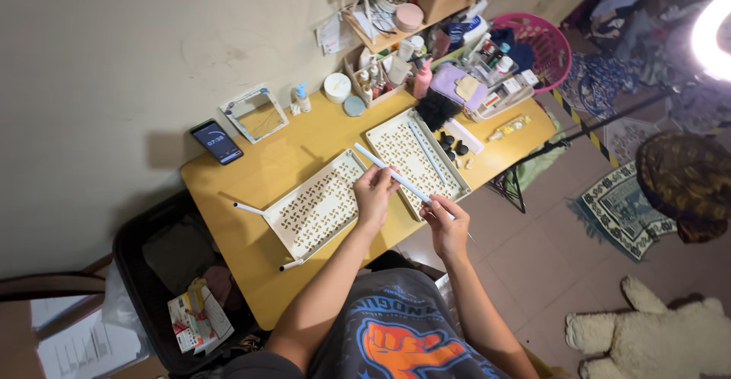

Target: The person assembles a white plastic storage rack by inserting four white legs into the corners of a perforated tray. They repeatedly insert and remove the legs, then place the tray on the table and continue attaching the legs.

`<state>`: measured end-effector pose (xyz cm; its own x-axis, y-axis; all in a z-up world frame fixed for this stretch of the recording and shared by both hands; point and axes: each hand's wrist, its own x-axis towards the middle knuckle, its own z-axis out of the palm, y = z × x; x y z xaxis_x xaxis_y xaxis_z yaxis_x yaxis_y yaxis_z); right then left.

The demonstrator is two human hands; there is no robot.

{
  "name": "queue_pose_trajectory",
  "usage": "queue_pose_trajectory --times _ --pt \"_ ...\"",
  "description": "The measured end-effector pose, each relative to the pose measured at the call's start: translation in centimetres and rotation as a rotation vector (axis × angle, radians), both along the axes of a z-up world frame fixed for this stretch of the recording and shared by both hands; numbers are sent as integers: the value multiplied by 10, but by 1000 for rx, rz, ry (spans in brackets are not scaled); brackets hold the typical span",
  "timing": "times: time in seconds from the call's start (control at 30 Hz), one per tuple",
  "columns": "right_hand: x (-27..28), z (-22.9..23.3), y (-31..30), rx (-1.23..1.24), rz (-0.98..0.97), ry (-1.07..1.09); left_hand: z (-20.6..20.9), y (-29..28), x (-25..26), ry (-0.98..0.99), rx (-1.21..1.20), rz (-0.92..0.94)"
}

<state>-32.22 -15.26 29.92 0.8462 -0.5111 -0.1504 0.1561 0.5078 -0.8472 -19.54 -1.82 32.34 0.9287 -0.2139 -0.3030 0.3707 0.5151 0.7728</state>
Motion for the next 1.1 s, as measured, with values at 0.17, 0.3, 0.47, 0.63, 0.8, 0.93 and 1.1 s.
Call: queue_pose_trajectory --times 0.17,0.3,0.47,0.63,0.8,0.93,1.1 --pt "-18 -5 -16 -456 2 172 -9 -13 -3 -27 137 -61" --pt "-14 0 -28 -735 68 309 -29 -36 0 -52 247 -105" --pt "10 6 -62 -984 144 426 -68 -84 15 -85 252 -96" --pt "41 -11 -105 -1096 229 494 -114 -134 29 -166 325 -103" --pt "69 -49 -137 -1158 290 536 -166 -168 37 -132 544 -131" --pt "95 -87 -148 -1199 322 547 -214 -189 46 -92 671 -131" --pt "124 -137 -149 -1206 335 592 -279 -201 52 -52 762 -135"
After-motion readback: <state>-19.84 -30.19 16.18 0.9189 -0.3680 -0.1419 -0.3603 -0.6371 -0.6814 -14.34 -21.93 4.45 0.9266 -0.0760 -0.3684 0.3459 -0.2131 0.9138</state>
